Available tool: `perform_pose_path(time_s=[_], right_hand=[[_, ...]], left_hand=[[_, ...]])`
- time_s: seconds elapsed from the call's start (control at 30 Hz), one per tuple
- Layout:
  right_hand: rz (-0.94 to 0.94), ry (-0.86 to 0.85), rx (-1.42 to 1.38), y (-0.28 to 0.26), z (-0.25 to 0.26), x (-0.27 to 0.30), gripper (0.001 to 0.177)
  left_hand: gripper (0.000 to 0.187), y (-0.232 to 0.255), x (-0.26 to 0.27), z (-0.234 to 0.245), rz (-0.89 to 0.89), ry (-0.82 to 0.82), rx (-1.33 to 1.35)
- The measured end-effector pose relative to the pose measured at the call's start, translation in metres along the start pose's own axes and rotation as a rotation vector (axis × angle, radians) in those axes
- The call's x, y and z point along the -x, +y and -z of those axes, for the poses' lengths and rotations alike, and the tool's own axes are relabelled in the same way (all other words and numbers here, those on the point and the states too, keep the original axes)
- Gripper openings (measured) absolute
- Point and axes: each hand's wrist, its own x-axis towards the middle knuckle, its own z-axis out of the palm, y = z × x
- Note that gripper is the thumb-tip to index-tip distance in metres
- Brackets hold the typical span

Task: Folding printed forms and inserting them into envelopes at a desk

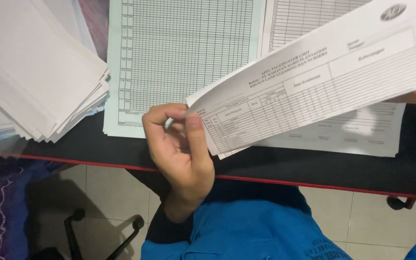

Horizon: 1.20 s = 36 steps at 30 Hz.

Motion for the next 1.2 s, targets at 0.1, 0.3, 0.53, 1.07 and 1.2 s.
perform_pose_path(time_s=[0.1,0.3,0.53,1.07,1.2], right_hand=[[-0.054,0.058,-0.058,0.018,0.008,-0.001,0.050],[-0.428,0.229,-0.090,-0.043,-0.005,-0.020,0.040],[-0.328,0.258,-0.108,-0.098,-0.033,-0.034,0.070],[-0.309,0.270,-0.017,-0.110,-0.058,-0.041,0.049],[-0.203,0.278,0.090,-0.099,-0.060,-0.039,0.049]], left_hand=[[0.015,0.010,-0.011,0.002,-0.184,0.093,-0.190],[0.018,0.021,-0.038,0.025,-0.341,0.171,-0.346],[0.020,0.028,-0.058,0.039,-0.351,-0.051,-0.513],[0.057,0.011,-0.017,0.002,-0.738,-0.649,-0.679],[0.068,0.002,0.001,-0.003,-0.729,-0.793,-0.748]])
